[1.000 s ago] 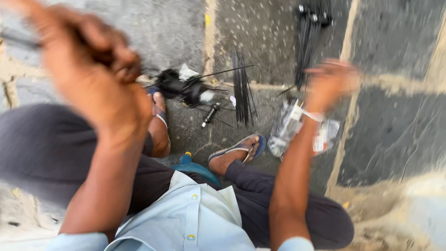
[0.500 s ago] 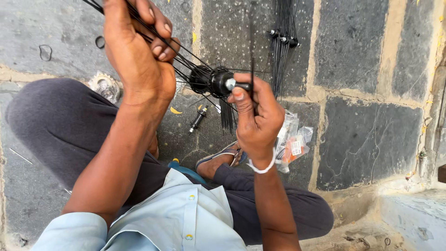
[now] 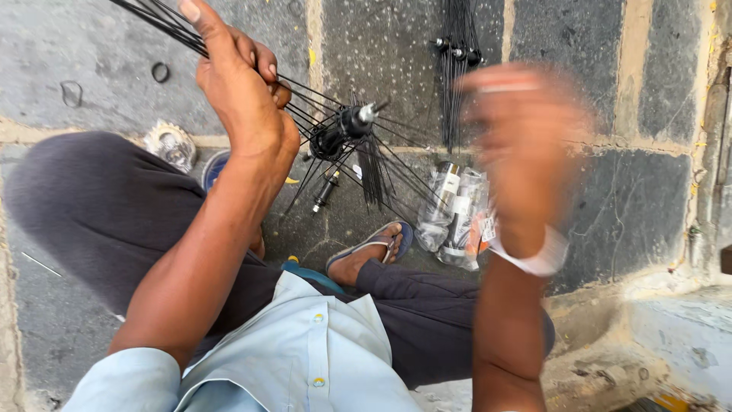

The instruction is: The person sits on a paved surface and installs bicycle spokes into a wheel hub. They pick up bundles of spokes, separate them, and insert the threaded ends into the hub flanges. The person uses their hands to align and secure the spokes, occasionally adjusting the hub position.

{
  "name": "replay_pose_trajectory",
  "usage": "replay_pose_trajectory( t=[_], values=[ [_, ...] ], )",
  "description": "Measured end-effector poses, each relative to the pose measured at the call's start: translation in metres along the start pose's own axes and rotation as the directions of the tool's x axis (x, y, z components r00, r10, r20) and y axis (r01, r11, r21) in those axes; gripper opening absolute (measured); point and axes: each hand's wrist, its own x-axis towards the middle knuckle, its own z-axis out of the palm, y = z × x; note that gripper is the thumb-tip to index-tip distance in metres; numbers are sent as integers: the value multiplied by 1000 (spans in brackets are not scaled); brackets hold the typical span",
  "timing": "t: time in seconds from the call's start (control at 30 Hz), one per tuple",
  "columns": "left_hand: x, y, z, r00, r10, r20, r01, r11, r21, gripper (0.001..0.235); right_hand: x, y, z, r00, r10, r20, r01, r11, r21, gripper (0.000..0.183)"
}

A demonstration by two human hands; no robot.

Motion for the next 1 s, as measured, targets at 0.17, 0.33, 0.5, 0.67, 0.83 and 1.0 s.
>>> replay_pose_trajectory(
  t=[0.17,0.33,0.5,0.67,0.83,1.0],
  values=[
    [6,-16,-5,999,-37,18,39,995,-93,63,-41,-28,-33,904,28,-428,-20,1000,23,20],
    [0,-14,0,982,25,189,14,978,-206,58,-61,-52,15,654,156,-740,-18,981,191,19],
    [-3,-9,1,960,58,275,21,960,-278,57,-49,-54,79,618,212,-757,-34,969,244,25],
    [-4,-8,1,958,38,286,61,942,-330,55,-45,-51,93,611,216,-762,-5,963,270,24],
    [-4,-4,3,970,16,241,56,955,-290,59,-41,-51,93,631,214,-746,-16,965,263,23],
    [-4,5,8,978,7,208,45,968,-247,65,-38,-57,83,711,236,-662,-68,961,269,19]
  ],
)
